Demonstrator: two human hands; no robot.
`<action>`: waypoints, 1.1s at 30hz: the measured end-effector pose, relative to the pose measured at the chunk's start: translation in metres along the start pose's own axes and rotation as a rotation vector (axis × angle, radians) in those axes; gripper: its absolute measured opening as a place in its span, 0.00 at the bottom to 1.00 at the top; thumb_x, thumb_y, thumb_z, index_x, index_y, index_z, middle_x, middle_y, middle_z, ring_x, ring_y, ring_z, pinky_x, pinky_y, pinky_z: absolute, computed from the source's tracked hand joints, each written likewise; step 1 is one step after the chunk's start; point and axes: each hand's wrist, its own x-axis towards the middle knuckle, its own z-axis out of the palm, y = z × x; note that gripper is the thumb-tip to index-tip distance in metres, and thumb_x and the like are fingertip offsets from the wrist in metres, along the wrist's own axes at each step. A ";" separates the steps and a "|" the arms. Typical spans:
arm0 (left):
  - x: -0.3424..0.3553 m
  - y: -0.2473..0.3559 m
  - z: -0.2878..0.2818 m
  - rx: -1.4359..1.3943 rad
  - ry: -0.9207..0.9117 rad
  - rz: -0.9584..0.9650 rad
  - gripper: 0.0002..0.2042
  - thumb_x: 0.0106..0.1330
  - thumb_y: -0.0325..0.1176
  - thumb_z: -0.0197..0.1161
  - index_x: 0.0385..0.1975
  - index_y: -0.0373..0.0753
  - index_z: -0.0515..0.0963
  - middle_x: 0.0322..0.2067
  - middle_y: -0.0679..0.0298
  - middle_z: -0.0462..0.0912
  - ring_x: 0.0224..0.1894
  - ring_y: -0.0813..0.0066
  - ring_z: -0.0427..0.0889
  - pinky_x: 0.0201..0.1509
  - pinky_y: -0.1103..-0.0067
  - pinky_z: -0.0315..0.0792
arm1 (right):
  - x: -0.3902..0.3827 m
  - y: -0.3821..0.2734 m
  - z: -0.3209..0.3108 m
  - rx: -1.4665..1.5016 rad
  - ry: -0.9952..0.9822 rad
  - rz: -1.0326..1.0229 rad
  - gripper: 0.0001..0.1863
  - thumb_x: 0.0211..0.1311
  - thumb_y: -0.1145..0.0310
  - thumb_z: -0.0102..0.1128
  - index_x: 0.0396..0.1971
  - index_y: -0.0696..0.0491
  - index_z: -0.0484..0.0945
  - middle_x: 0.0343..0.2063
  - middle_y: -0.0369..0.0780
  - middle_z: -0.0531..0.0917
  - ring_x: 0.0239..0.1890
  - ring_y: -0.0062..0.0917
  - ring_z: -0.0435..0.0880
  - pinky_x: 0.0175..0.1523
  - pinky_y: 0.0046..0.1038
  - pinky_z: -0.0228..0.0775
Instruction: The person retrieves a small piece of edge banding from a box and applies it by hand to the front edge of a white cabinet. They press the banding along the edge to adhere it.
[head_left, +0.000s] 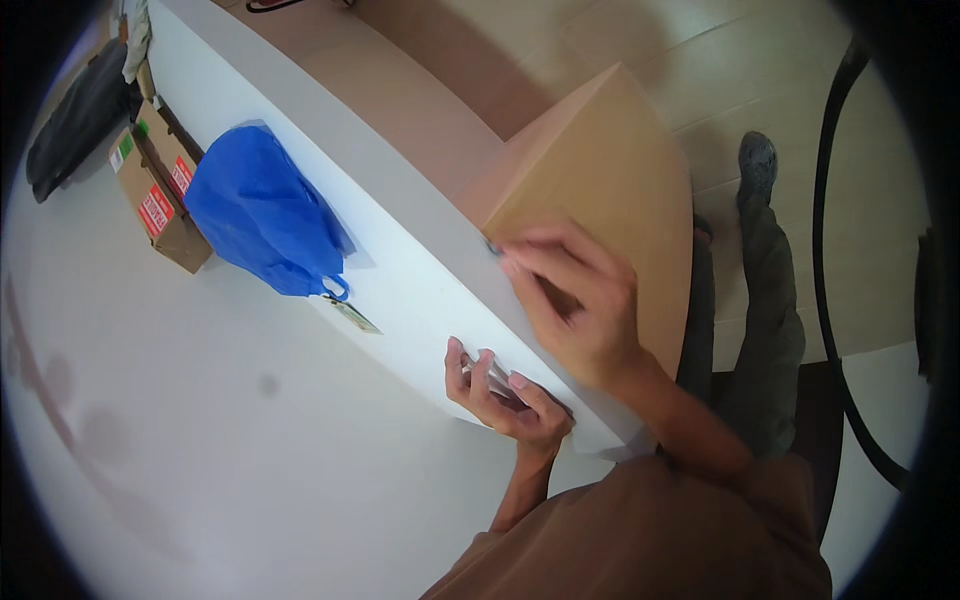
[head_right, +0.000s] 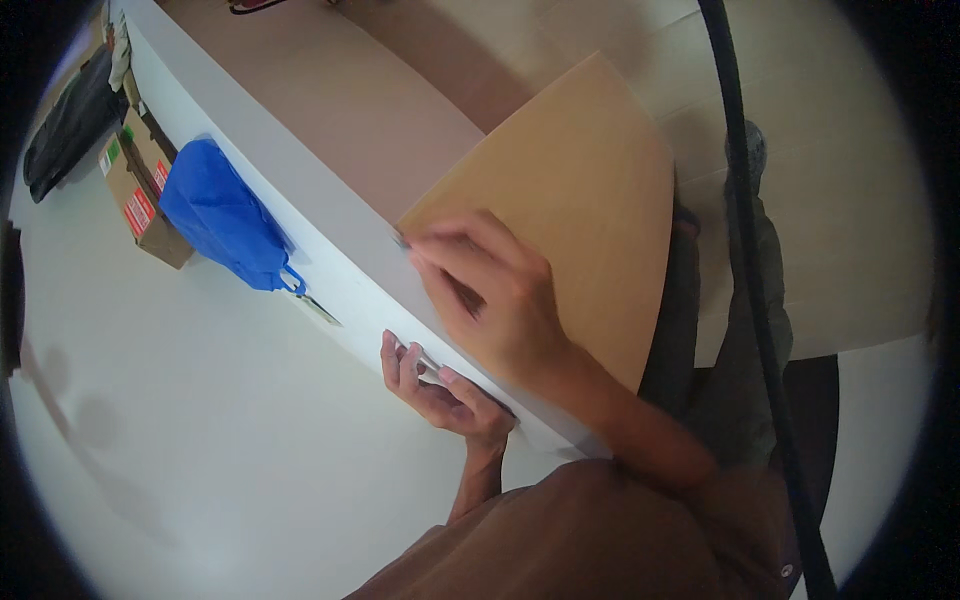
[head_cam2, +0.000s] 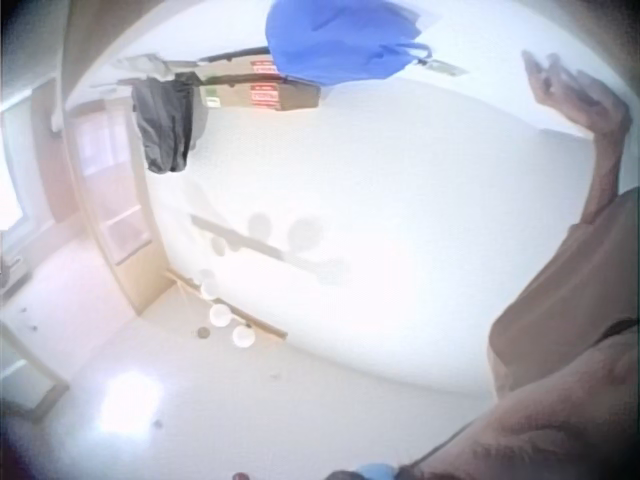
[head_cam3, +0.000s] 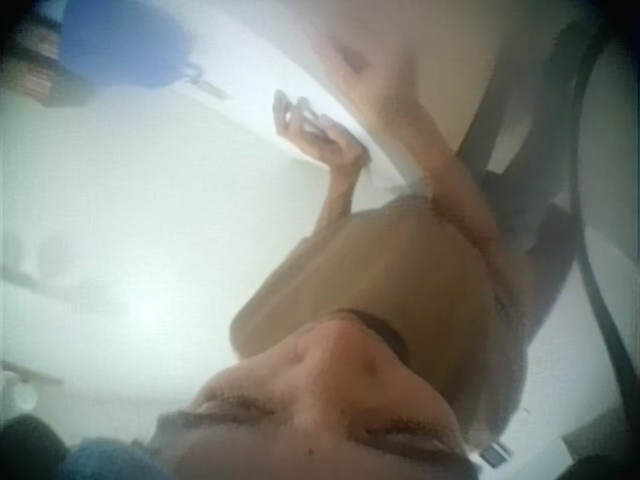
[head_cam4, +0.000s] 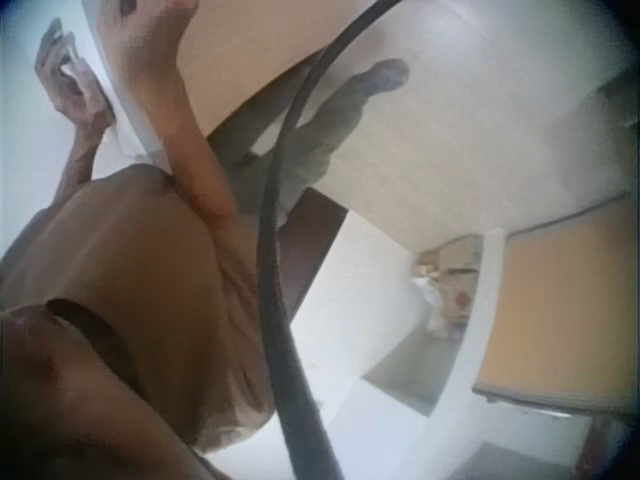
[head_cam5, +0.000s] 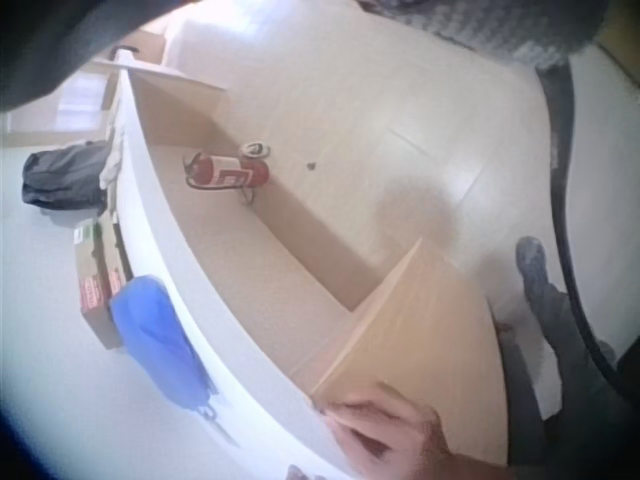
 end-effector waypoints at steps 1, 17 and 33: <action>-0.001 0.000 -0.001 -0.006 -0.002 -0.011 0.18 0.69 0.30 0.46 0.57 0.29 0.65 0.65 0.37 0.57 0.68 0.41 0.60 0.66 0.51 0.61 | -0.011 0.000 -0.004 -0.011 0.003 0.012 0.10 0.55 0.84 0.66 0.37 0.58 0.85 0.33 0.40 0.82 0.30 0.27 0.83 0.31 0.27 0.76; -0.002 0.000 0.002 0.013 -0.007 -0.068 0.19 0.72 0.34 0.44 0.58 0.31 0.64 0.67 0.43 0.58 0.68 0.50 0.61 0.66 0.60 0.61 | -0.005 0.004 -0.003 0.023 -0.002 -0.010 0.08 0.56 0.83 0.67 0.37 0.59 0.84 0.33 0.41 0.83 0.31 0.28 0.83 0.32 0.25 0.74; -0.001 -0.002 -0.002 0.008 -0.001 -0.065 0.18 0.72 0.32 0.45 0.57 0.29 0.65 0.65 0.37 0.59 0.68 0.42 0.61 0.66 0.53 0.62 | 0.002 0.004 0.005 0.089 0.033 0.004 0.09 0.56 0.84 0.67 0.37 0.59 0.85 0.32 0.41 0.82 0.30 0.27 0.83 0.32 0.25 0.74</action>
